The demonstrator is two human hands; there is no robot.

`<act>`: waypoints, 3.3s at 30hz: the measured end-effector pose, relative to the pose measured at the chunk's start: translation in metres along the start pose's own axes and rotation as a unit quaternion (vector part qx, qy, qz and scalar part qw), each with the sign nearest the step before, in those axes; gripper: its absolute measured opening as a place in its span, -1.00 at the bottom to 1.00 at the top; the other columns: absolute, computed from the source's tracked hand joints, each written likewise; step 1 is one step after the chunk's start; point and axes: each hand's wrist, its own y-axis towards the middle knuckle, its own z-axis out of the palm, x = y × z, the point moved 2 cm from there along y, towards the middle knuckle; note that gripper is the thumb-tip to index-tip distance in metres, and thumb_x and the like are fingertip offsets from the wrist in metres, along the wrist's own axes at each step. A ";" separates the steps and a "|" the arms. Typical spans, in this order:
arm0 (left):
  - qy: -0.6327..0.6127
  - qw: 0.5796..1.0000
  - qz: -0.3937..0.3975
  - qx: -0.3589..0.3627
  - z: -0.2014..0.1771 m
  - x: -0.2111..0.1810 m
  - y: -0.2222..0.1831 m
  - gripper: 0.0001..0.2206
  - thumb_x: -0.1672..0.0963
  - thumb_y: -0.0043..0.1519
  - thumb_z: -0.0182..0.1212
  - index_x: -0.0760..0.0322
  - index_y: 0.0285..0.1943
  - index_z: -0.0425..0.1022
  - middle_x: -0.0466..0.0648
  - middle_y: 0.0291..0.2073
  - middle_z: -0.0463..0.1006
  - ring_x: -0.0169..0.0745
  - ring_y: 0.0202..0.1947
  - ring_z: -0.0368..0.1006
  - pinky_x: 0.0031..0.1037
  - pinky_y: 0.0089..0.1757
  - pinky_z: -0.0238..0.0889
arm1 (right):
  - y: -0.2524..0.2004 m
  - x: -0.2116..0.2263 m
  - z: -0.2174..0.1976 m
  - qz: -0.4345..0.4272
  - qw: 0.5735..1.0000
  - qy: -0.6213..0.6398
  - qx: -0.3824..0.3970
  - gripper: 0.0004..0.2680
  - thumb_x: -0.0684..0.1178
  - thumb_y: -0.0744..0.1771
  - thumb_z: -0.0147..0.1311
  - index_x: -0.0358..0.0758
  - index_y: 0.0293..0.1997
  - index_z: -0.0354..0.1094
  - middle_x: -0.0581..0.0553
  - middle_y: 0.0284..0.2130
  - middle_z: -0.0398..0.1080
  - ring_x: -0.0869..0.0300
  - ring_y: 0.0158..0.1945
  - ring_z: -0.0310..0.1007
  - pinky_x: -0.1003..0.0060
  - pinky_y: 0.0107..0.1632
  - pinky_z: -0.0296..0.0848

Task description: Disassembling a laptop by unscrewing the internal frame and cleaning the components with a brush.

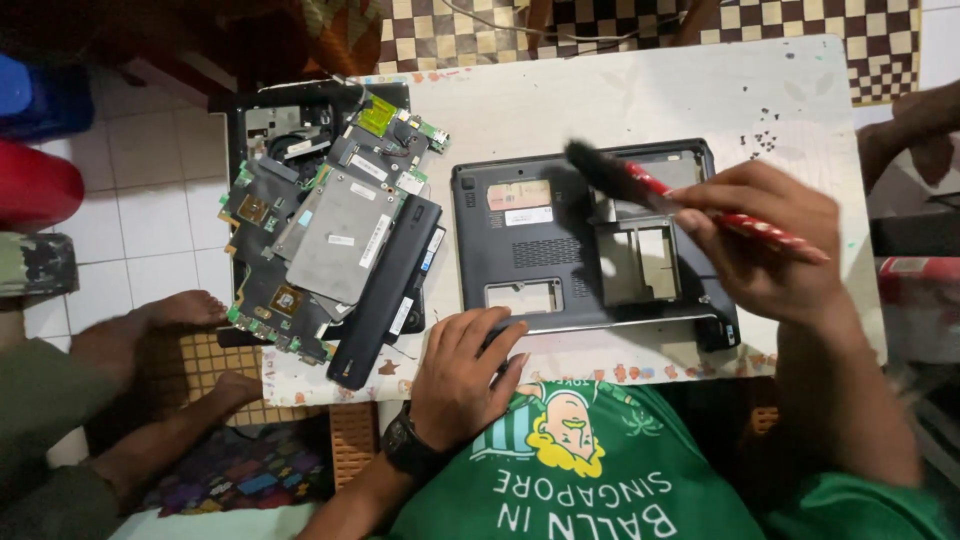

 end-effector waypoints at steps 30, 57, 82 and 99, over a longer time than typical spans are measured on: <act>-0.002 0.990 -0.094 -0.106 -0.004 0.000 -0.016 -0.61 0.00 0.16 0.38 0.40 -0.01 0.56 0.13 -0.09 0.57 0.06 -0.12 0.49 -0.21 -0.14 0.46 | -0.013 0.031 0.024 -0.057 0.977 0.043 0.203 -0.75 -0.08 0.32 -0.01 -0.16 0.10 0.40 -0.17 -0.13 0.43 0.21 -0.31 0.54 0.46 -0.43 0.61; -0.044 0.994 -0.055 -0.084 -0.003 0.012 -0.034 -0.68 0.09 0.15 0.46 0.46 -0.08 0.55 0.21 -0.01 0.54 0.10 -0.03 0.50 -0.26 -0.11 0.52 | 0.051 0.085 0.052 -0.048 0.964 0.127 0.227 -0.84 -0.06 0.34 0.05 -0.23 -0.07 0.48 -0.14 -0.27 0.58 0.19 -0.35 0.65 0.45 -0.42 0.66; -0.034 0.993 -0.041 -0.102 -0.002 0.012 -0.032 -0.68 0.08 0.16 0.46 0.49 -0.10 0.57 0.20 -0.08 0.57 0.07 -0.08 0.52 -0.28 -0.13 0.52 | 0.052 0.059 0.017 0.020 0.991 -0.012 0.135 -0.84 -0.09 0.39 0.06 -0.41 -0.18 0.51 -0.20 -0.41 0.55 0.20 -0.55 0.46 0.38 -0.48 0.36; -0.023 0.993 -0.044 -0.103 -0.007 0.011 -0.029 -0.68 0.09 0.16 0.47 0.48 -0.10 0.58 0.17 -0.07 0.58 0.06 -0.10 0.52 -0.28 -0.15 0.51 | 0.017 0.072 0.021 0.027 0.982 0.068 0.174 -0.85 -0.06 0.34 0.03 -0.20 -0.40 0.47 0.00 -0.66 0.51 0.37 -0.80 0.32 0.52 -0.76 0.30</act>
